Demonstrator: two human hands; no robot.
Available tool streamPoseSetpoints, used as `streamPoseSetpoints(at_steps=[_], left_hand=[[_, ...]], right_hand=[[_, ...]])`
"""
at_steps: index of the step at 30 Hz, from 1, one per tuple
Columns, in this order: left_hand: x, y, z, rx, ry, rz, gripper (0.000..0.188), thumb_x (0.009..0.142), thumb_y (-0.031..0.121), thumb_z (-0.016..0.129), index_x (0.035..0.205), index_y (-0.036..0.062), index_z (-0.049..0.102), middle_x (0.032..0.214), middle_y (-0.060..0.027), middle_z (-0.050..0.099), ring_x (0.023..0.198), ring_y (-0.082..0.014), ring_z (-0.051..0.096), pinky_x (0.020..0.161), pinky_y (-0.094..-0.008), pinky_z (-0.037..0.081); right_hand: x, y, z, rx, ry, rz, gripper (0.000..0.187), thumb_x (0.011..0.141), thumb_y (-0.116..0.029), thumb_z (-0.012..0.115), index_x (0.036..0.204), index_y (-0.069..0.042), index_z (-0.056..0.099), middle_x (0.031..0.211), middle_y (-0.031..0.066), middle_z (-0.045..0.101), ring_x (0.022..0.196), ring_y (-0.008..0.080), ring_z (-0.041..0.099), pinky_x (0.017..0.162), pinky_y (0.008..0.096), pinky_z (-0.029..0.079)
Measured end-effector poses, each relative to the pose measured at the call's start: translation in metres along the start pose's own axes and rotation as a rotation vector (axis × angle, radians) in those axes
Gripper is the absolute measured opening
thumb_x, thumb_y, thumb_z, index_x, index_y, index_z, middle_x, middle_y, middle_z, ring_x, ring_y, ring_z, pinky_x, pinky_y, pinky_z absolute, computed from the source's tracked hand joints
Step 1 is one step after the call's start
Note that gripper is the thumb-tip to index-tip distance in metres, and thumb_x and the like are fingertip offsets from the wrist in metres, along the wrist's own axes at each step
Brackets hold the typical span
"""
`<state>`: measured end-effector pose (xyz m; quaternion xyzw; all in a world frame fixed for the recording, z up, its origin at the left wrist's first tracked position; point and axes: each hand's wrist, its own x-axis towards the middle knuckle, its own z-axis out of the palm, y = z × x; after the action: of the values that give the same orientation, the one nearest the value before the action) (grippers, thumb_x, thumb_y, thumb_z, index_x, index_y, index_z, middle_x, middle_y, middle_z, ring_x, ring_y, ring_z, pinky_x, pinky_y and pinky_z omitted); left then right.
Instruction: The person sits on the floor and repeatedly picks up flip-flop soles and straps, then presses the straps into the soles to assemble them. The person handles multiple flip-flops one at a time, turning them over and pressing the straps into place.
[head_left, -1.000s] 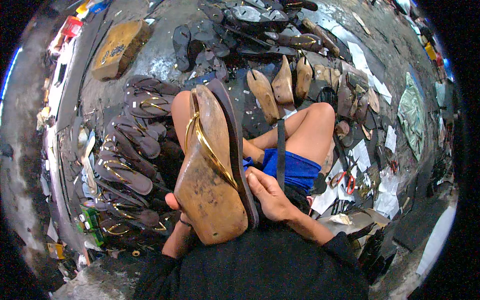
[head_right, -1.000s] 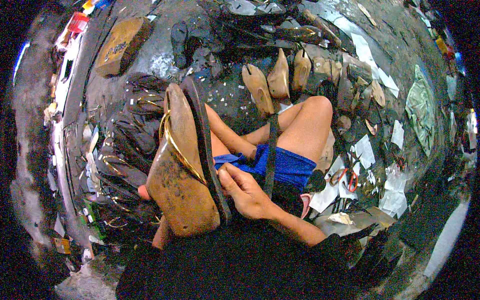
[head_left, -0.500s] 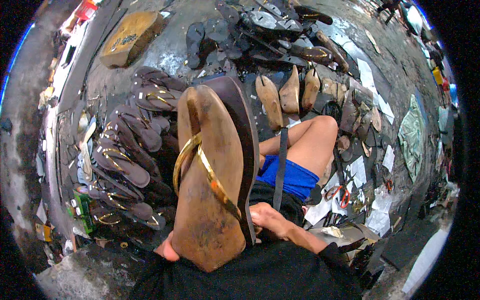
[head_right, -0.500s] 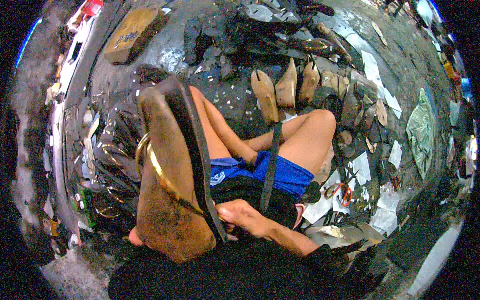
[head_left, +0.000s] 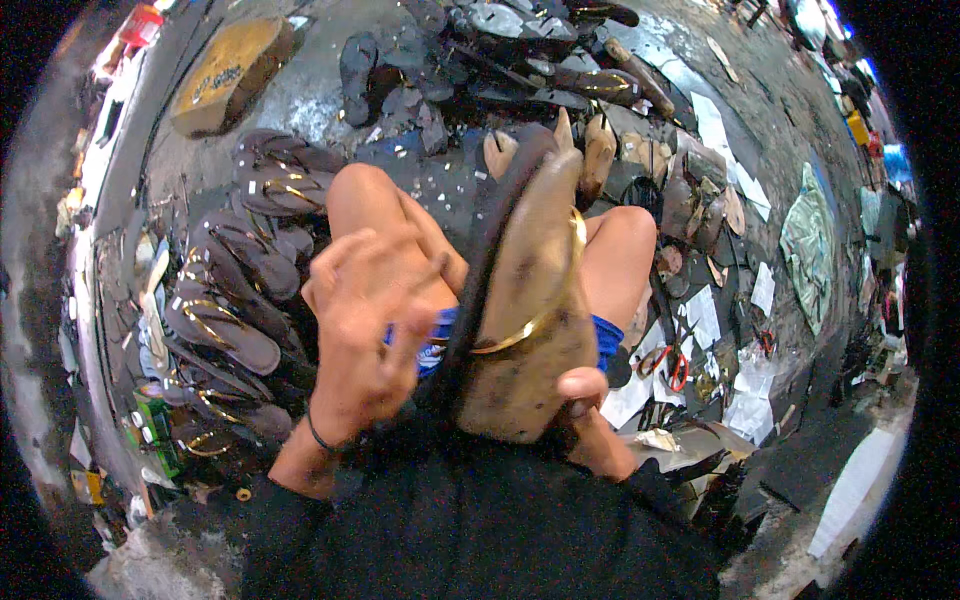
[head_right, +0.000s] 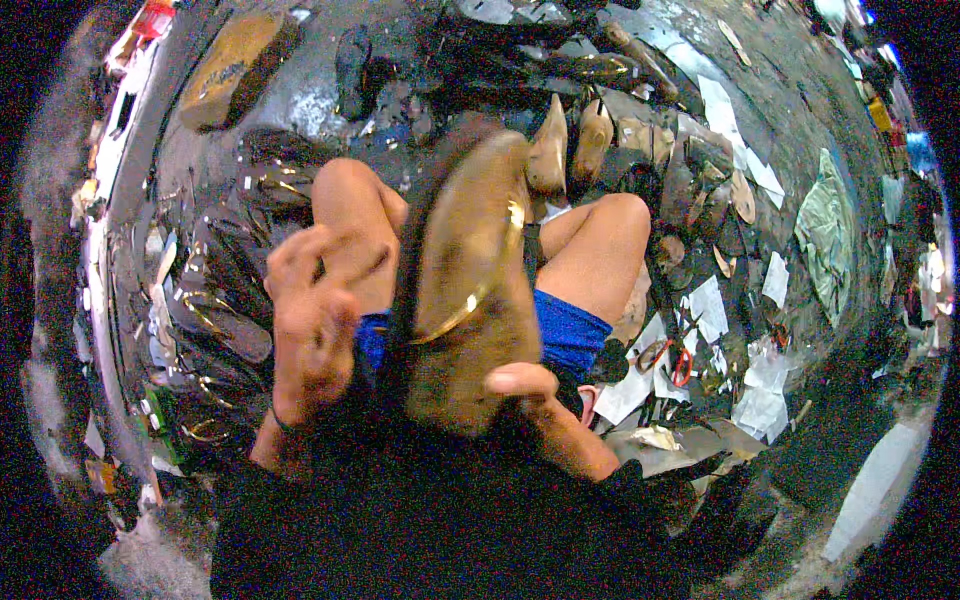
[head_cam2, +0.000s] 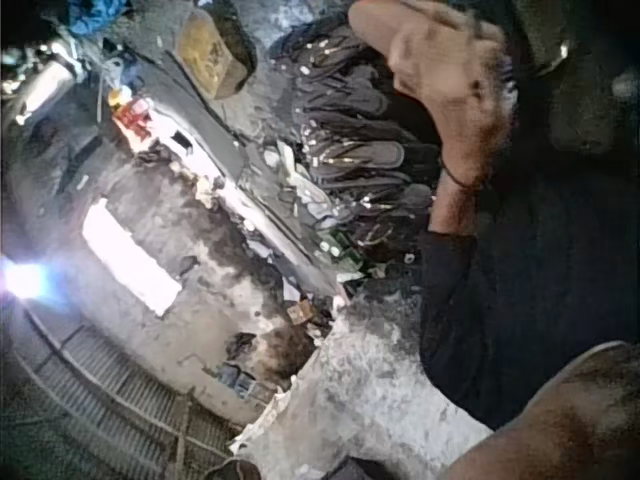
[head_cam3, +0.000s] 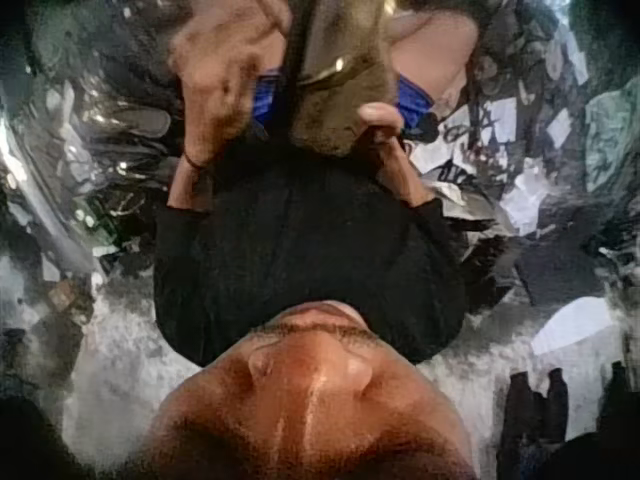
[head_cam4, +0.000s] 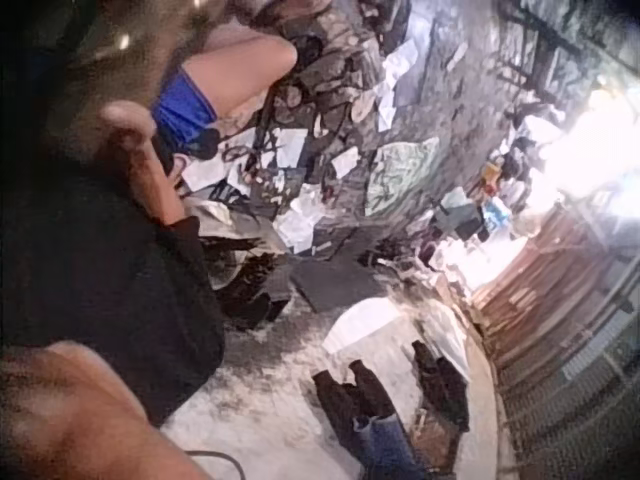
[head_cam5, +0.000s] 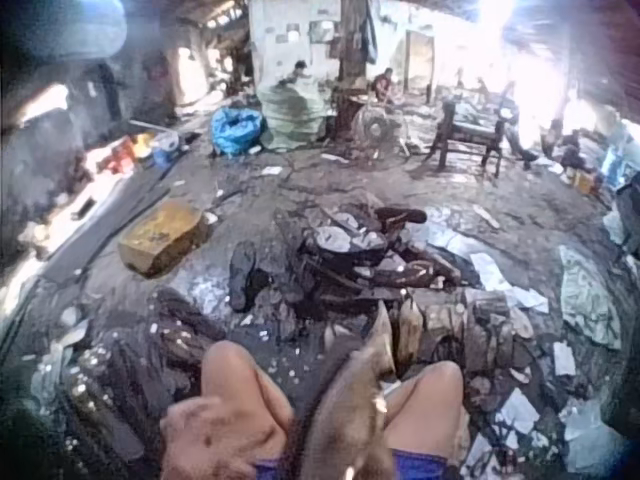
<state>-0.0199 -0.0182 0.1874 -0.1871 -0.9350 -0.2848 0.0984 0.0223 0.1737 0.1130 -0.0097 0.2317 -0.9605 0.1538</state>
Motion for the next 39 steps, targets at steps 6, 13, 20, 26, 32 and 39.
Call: streamPoseSetpoints(at_steps=[6,13,20,26,32,39], left_hand=[[-0.029,0.010,0.027,-0.752,-0.509,-0.401,0.032,0.101,0.030,0.055,0.090,0.0005,0.061,0.074,-0.0139,0.058,0.067,-0.0223,0.056,0.064,-0.0350,0.046],[-0.077,0.036,0.039,-1.255,-0.573,-0.650,0.034,0.107,0.027,0.043,0.082,0.0035,0.047,0.072,0.0007,0.041,0.067,-0.0116,0.040,0.063,-0.0300,0.038],[-0.083,0.022,0.022,-1.566,-0.865,-0.862,0.040,0.105,0.036,0.049,0.077,0.0075,0.049,0.077,0.0026,0.041,0.071,-0.0086,0.038,0.065,-0.0266,0.035],[-0.068,0.036,0.062,-1.706,-0.578,-0.625,0.075,0.087,0.054,0.070,0.132,0.0001,0.045,0.130,-0.0089,0.048,0.120,-0.0186,0.047,0.100,-0.0315,0.037],[-0.042,-0.012,0.038,-1.298,-0.345,-0.554,0.081,0.091,0.036,0.069,0.149,-0.0063,0.032,0.150,-0.0174,0.042,0.139,-0.0246,0.039,0.117,-0.0352,0.027],[-0.100,-0.035,0.101,-0.928,-0.200,-0.628,0.056,0.088,0.005,0.063,0.140,-0.0018,0.044,0.129,-0.0112,0.055,0.122,-0.0183,0.052,0.107,-0.0326,0.040]], right_hand=[[-0.048,-0.029,-0.004,0.211,0.122,0.076,0.106,0.068,-0.043,0.069,0.150,0.004,0.022,0.140,0.0333,0.045,0.123,0.0455,0.052,0.104,0.0501,0.047],[-0.074,-0.049,0.012,0.035,0.353,0.191,0.093,0.071,-0.032,0.064,0.147,0.005,0.027,0.138,0.0303,0.048,0.121,0.0430,0.053,0.104,0.0536,0.043],[-0.101,-0.030,-0.020,0.087,0.161,-0.002,0.099,0.073,-0.035,0.065,0.151,0.004,0.019,0.146,0.0303,0.041,0.128,0.0440,0.047,0.107,0.0577,0.037],[-0.105,-0.061,0.010,-0.251,0.283,0.276,0.096,0.059,-0.023,0.073,0.142,0.008,0.035,0.134,0.0236,0.055,0.120,0.0384,0.055,0.106,0.0489,0.042],[-0.019,-0.042,-0.015,-0.626,0.252,0.207,0.089,0.071,-0.011,0.084,0.143,0.001,0.034,0.137,0.0143,0.052,0.127,0.0261,0.049,0.110,0.0388,0.037],[-0.002,0.057,-0.071,-0.825,0.347,0.347,0.091,0.069,-0.012,0.082,0.141,0.002,0.028,0.127,0.0121,0.050,0.118,0.0216,0.050,0.105,0.0359,0.041]])
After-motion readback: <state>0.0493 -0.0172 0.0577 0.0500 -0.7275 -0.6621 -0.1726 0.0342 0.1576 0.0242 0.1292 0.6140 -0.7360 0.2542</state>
